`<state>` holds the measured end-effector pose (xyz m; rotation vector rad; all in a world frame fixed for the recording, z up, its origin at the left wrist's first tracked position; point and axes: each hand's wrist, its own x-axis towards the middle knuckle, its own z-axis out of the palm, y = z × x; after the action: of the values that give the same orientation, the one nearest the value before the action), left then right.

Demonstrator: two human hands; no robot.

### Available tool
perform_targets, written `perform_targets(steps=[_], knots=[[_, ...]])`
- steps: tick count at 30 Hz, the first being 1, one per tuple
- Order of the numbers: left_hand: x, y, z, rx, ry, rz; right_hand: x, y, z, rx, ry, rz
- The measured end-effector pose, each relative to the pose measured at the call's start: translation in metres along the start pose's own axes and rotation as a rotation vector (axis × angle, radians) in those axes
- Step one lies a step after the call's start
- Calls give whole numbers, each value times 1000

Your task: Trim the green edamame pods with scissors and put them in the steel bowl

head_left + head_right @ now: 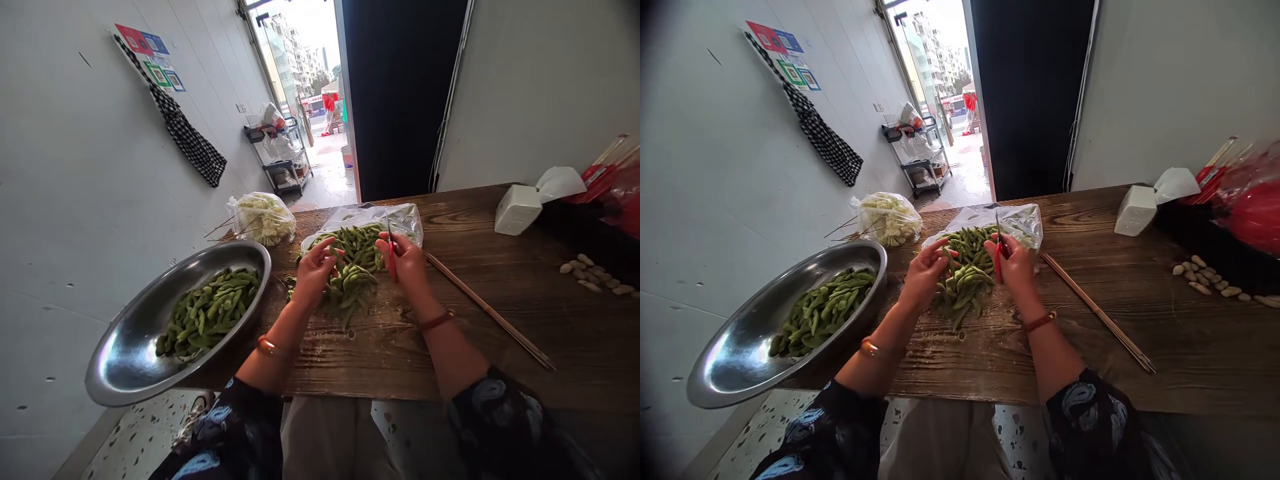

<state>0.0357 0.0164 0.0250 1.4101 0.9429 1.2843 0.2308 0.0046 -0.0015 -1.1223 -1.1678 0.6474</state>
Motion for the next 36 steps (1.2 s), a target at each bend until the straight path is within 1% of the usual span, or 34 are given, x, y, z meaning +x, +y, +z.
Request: perform_targets(steps=[6, 9, 15, 19, 22, 24, 28, 32, 36], knots=[[-10, -6, -9, -274, -57, -231, -12, -10, 9, -217, -165, -44], [-13, -7, -11, -358, -79, -282, -16, -12, 12, -270, -200, -39], [-17, -7, -11, -366, -179, -249, -27, -13, 19, -348, -227, -39], [-20, -6, -12, -429, -173, -281, -31, -15, 26, -430, -251, -60], [-21, -5, -12, -464, -150, -292, -27, -21, 26, -517, -275, -121], [-21, -6, -12, -465, -138, -288, -23, -25, 25, -551, -307, -194], [-21, -7, -11, -421, -174, -255, -19, -22, 20, -578, -368, -358], [-22, -8, -9, -327, -156, -217, -26, -10, 15, -541, -370, -381], [-22, -9, -8, -294, -178, -233, -30, -1, 11, -555, -447, -402]])
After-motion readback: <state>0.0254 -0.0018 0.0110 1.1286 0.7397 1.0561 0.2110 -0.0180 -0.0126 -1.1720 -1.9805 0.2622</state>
